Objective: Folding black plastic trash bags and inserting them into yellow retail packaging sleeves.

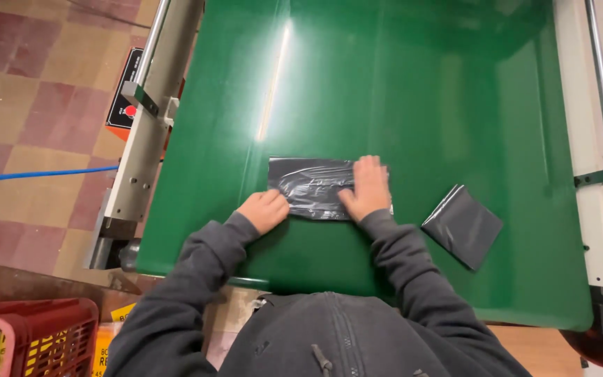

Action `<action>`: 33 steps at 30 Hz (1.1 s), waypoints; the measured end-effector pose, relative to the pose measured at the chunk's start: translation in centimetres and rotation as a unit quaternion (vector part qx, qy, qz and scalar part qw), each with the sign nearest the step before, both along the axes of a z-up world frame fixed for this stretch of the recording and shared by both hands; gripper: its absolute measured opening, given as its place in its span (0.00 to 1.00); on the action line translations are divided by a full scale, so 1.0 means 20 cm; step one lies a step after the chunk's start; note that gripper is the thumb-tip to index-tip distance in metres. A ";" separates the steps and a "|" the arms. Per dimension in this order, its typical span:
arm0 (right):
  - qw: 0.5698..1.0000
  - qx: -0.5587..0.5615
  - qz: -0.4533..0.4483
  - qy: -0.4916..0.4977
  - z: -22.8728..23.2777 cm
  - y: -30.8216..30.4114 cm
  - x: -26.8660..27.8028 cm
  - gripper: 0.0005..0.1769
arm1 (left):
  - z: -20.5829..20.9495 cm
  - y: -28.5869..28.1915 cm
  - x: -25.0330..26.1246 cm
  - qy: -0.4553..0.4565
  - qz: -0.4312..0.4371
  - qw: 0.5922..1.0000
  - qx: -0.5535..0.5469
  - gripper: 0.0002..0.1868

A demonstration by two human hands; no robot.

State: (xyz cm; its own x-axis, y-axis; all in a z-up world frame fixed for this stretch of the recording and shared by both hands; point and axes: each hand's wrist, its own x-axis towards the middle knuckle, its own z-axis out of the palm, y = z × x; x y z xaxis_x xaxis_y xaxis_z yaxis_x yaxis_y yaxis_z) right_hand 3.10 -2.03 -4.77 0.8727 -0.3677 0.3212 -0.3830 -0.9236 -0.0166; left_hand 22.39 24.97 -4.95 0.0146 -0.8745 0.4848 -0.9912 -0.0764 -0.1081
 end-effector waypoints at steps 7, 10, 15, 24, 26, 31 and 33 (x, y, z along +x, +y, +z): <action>0.944 0.225 0.242 -0.020 -0.07 0.59 -0.27 0.37 | 0.41 -0.18 -0.22 0.445 -0.147 0.846 0.255 0.12; 0.898 0.437 0.048 0.000 -0.43 0.52 -0.70 0.16 | 0.28 -0.26 -0.20 0.776 -0.091 0.558 0.277 0.19; 0.641 0.660 -0.310 -0.239 -0.59 0.27 -0.69 0.22 | -0.04 -0.45 -0.17 0.799 0.162 0.504 0.285 0.37; 0.392 0.864 -0.293 -0.118 -0.54 -0.12 -0.80 0.11 | 0.13 -0.51 -0.38 0.401 0.257 0.852 0.218 0.19; 0.478 0.827 -0.290 -0.053 -0.41 -0.16 -0.84 0.15 | 0.41 -0.55 -0.52 0.443 0.306 0.821 0.193 0.31; 0.513 0.808 -0.288 -0.040 -0.49 -0.29 -0.86 0.09 | 0.19 -0.74 -0.64 0.435 0.383 0.797 0.171 0.30; 0.526 0.797 -0.295 -0.032 -0.45 -0.37 -0.82 0.10 | 0.20 -0.77 -0.66 0.440 0.406 0.784 0.163 0.31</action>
